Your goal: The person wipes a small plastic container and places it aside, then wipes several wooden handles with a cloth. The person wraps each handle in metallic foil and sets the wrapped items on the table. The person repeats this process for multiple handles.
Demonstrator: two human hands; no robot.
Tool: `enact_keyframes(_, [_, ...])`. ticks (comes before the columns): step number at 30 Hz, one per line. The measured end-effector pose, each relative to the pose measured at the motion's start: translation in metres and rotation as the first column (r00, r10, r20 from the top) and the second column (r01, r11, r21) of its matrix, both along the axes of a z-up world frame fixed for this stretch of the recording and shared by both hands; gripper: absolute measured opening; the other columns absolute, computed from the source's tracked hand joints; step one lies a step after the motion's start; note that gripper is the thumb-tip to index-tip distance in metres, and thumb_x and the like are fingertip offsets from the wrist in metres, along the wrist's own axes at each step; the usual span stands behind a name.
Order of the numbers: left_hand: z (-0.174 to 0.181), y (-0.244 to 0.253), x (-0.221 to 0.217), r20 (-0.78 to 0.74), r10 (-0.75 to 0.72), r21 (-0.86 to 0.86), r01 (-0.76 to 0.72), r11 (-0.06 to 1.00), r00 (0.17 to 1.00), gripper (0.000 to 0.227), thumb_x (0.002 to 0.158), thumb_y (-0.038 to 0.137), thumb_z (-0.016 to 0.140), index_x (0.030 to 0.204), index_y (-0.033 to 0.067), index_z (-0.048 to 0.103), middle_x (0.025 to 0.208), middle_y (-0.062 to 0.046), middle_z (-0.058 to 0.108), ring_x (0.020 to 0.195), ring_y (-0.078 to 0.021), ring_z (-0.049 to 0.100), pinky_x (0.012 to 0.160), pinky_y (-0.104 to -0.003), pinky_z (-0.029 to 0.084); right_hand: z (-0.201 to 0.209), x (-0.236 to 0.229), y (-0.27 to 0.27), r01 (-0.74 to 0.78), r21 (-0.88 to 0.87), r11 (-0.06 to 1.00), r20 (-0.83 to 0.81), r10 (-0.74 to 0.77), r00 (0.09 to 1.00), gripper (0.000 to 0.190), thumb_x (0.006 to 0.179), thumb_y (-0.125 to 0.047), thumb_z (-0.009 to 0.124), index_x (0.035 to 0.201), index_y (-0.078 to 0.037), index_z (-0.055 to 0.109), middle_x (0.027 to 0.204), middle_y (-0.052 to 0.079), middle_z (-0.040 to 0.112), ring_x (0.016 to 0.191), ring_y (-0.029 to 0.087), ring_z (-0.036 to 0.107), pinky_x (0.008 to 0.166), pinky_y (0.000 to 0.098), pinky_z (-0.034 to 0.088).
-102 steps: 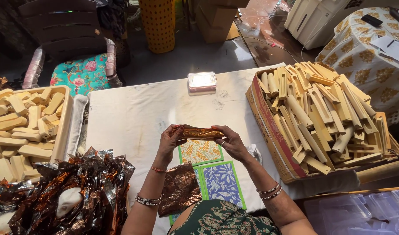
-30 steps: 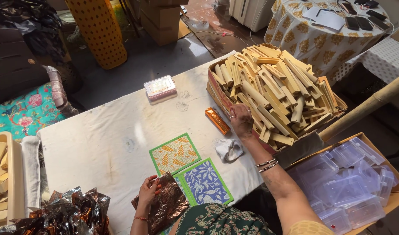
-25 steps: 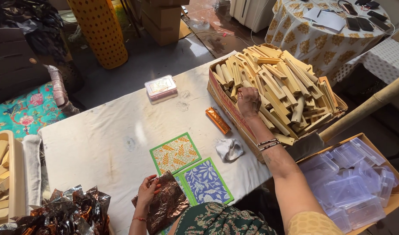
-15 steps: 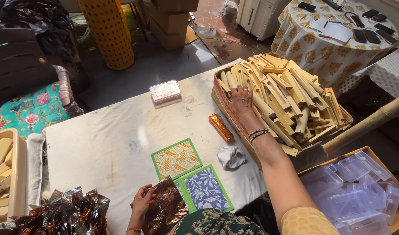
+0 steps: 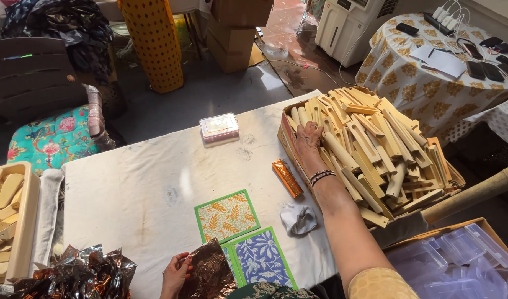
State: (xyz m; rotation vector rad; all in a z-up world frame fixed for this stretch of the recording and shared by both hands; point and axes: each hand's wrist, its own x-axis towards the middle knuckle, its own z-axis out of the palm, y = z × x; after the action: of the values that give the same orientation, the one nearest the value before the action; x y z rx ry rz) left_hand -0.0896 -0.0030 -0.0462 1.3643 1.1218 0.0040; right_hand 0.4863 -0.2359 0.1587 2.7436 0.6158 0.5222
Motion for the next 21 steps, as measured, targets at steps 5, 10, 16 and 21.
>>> enact_keyframes(5, [0.007, -0.003, 0.005, 0.02, -0.006, 0.023, 0.006, 1.0, 1.0, 0.038, 0.095, 0.031, 0.069, 0.129, 0.0132, 0.067, 0.103, -0.002, 0.077, 0.088, -0.0117, 0.068, 0.073, -0.03, 0.054, -0.006, 0.008, 0.002, 0.021, 0.176, 0.984, -0.085, -0.006, 0.996, 0.014, 0.093, -0.023, 0.072, 0.104, -0.015, 0.074, 0.115, 0.014, 0.066, 0.109, 0.025, 0.058, 0.088, 0.0418, 0.043])
enact_keyframes(10, [0.016, -0.005, 0.008, 0.07, -0.009, 0.007, 0.009, 1.0, 0.998, 0.039, 0.095, 0.031, 0.07, 0.129, 0.0121, 0.067, 0.1, 0.0, 0.075, 0.086, -0.0104, 0.066, 0.071, -0.028, 0.052, -0.041, 0.028, -0.013, 0.018, 0.433, 0.901, -0.134, 0.045, 0.99, 0.012, 0.098, -0.02, 0.069, 0.102, -0.01, 0.072, 0.107, 0.016, 0.068, 0.095, 0.023, 0.059, 0.073, 0.0351, 0.048])
enact_keyframes(16, [0.012, -0.008, 0.015, 0.079, -0.056, 0.013, 0.055, 0.998, 0.995, 0.04, 0.095, 0.033, 0.07, 0.13, 0.0122, 0.066, 0.099, -0.002, 0.074, 0.087, -0.0107, 0.066, 0.072, -0.028, 0.051, -0.042, 0.019, -0.021, -0.005, 0.411, 0.912, -0.13, 0.064, 0.989, 0.012, 0.096, -0.018, 0.062, 0.102, -0.009, 0.067, 0.092, 0.017, 0.069, 0.083, 0.024, 0.067, 0.065, 0.0385, 0.051])
enact_keyframes(21, [0.021, -0.014, 0.008, 0.071, -0.069, 0.001, 0.069, 0.998, 0.995, 0.04, 0.095, 0.034, 0.069, 0.129, 0.0125, 0.066, 0.102, -0.001, 0.077, 0.089, -0.0106, 0.068, 0.073, -0.029, 0.053, -0.025, 0.006, -0.011, 0.065, 0.321, 0.945, -0.176, -0.008, 0.984, 0.013, 0.102, -0.013, 0.058, 0.108, -0.007, 0.069, 0.081, 0.015, 0.071, 0.077, 0.027, 0.071, 0.06, 0.0454, 0.055])
